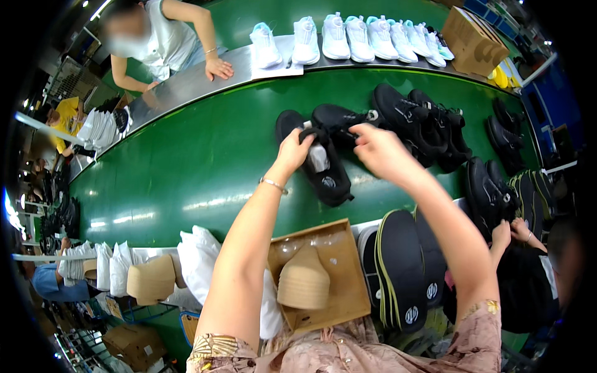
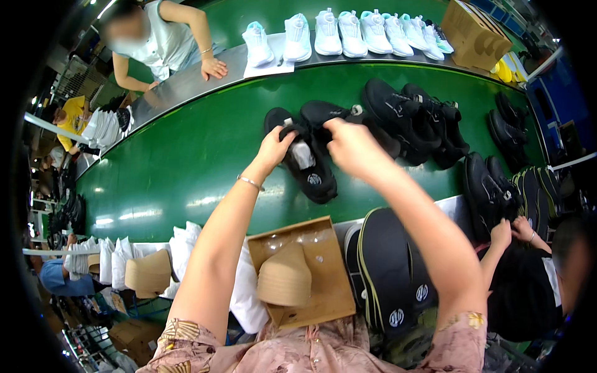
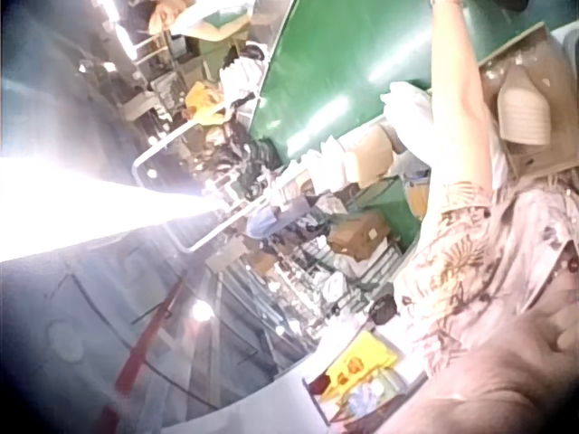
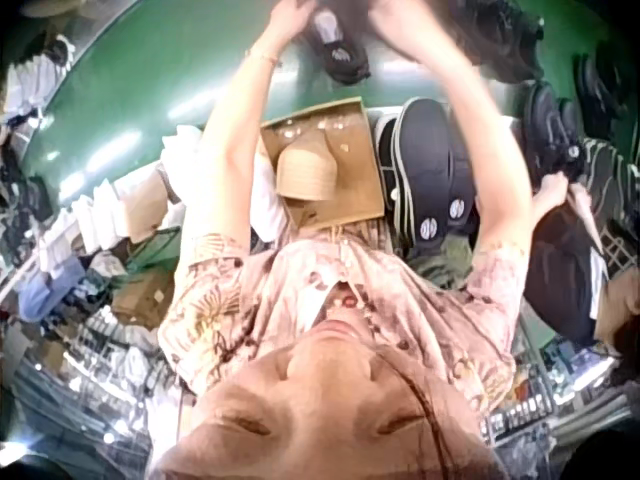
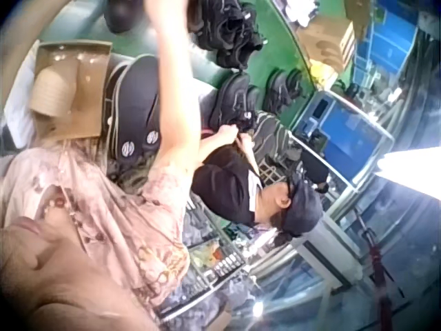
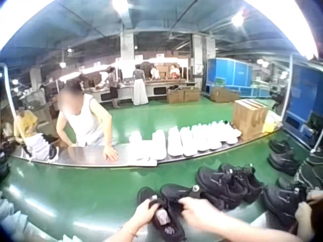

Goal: The person wraps brown shoe inserts in sheets of white paper by hand and kemudian pushes the wrapped inserts into the openings of black shoes on a conveyor belt.

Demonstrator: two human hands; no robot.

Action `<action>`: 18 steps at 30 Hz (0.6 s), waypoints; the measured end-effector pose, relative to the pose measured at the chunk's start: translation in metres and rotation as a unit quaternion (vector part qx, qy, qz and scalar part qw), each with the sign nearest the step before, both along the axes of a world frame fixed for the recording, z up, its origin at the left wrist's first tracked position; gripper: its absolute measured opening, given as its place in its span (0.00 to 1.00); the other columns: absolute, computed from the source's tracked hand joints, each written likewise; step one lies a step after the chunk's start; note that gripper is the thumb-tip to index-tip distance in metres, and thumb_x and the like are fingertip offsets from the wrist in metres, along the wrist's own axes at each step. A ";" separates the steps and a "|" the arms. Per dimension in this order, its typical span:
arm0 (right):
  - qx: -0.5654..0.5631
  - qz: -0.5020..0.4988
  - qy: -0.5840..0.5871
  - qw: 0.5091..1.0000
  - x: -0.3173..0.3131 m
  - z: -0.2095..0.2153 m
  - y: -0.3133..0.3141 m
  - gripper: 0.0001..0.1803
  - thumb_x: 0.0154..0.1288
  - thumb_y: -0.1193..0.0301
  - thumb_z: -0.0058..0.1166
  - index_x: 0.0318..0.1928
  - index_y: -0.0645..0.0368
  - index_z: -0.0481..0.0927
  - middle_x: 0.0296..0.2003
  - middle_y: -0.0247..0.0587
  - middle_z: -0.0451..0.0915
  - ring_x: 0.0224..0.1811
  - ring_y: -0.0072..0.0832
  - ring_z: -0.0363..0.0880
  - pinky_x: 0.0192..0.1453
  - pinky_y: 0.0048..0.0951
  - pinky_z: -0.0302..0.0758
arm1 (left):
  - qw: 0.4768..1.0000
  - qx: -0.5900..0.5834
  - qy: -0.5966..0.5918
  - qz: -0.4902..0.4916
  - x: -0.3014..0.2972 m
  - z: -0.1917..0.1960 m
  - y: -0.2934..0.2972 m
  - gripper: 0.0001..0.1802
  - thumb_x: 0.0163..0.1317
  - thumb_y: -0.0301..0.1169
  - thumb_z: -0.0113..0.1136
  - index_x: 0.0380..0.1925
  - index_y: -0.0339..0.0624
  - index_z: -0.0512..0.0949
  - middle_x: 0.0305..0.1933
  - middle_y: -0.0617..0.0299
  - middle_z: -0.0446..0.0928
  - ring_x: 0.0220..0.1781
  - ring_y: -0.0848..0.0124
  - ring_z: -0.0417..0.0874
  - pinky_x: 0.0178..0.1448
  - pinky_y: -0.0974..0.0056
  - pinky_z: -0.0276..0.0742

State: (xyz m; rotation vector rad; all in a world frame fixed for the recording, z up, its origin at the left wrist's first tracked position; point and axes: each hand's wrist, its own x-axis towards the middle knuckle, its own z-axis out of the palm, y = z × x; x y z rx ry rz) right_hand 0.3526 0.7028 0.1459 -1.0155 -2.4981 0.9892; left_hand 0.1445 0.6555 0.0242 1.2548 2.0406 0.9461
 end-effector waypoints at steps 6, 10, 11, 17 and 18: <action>-0.199 -0.086 0.126 0.968 0.044 0.079 -0.099 0.14 0.62 0.79 0.46 0.49 0.68 0.72 0.36 0.39 0.77 0.39 0.22 0.78 0.42 0.23 0.74 | 0.977 0.181 0.112 -0.004 -0.017 0.087 -0.072 0.32 0.56 0.41 0.61 0.55 0.31 0.65 0.56 0.42 0.69 0.58 0.52 0.71 0.60 0.59 0.67; -0.240 -0.057 0.210 0.946 0.029 0.094 -0.211 0.13 0.63 0.77 0.49 0.48 0.67 0.73 0.38 0.38 0.78 0.39 0.21 0.78 0.43 0.21 0.75 | 0.962 0.273 0.010 0.023 -0.028 0.164 -0.192 0.21 0.61 0.26 0.55 0.54 0.31 0.66 0.54 0.49 0.72 0.57 0.66 0.72 0.54 0.66 0.73; -0.230 -0.039 0.181 0.955 0.023 0.088 -0.240 0.11 0.62 0.76 0.51 0.45 0.65 0.75 0.35 0.38 0.79 0.36 0.21 0.79 0.39 0.21 0.75 | 0.959 0.280 -0.017 0.041 -0.028 0.168 -0.224 0.18 0.62 0.25 0.53 0.52 0.31 0.68 0.51 0.53 0.73 0.54 0.69 0.73 0.52 0.69 0.73; -0.201 -0.025 0.038 0.978 -0.007 -0.028 -0.390 0.27 0.55 0.67 0.59 0.52 0.68 0.67 0.45 0.53 0.71 0.48 0.44 0.73 0.50 0.36 0.72 | 0.986 0.097 0.020 0.136 -0.017 0.114 -0.378 0.15 0.58 0.25 0.55 0.46 0.32 0.71 0.50 0.45 0.73 0.56 0.53 0.72 0.57 0.58 0.68; -0.128 -0.025 0.026 0.991 -0.007 -0.041 -0.403 0.33 0.54 0.66 0.61 0.56 0.68 0.63 0.49 0.58 0.67 0.51 0.49 0.70 0.53 0.38 0.70 | 0.979 0.104 0.119 0.130 -0.014 0.102 -0.390 0.17 0.57 0.26 0.56 0.47 0.33 0.71 0.53 0.44 0.70 0.60 0.50 0.66 0.60 0.54 0.63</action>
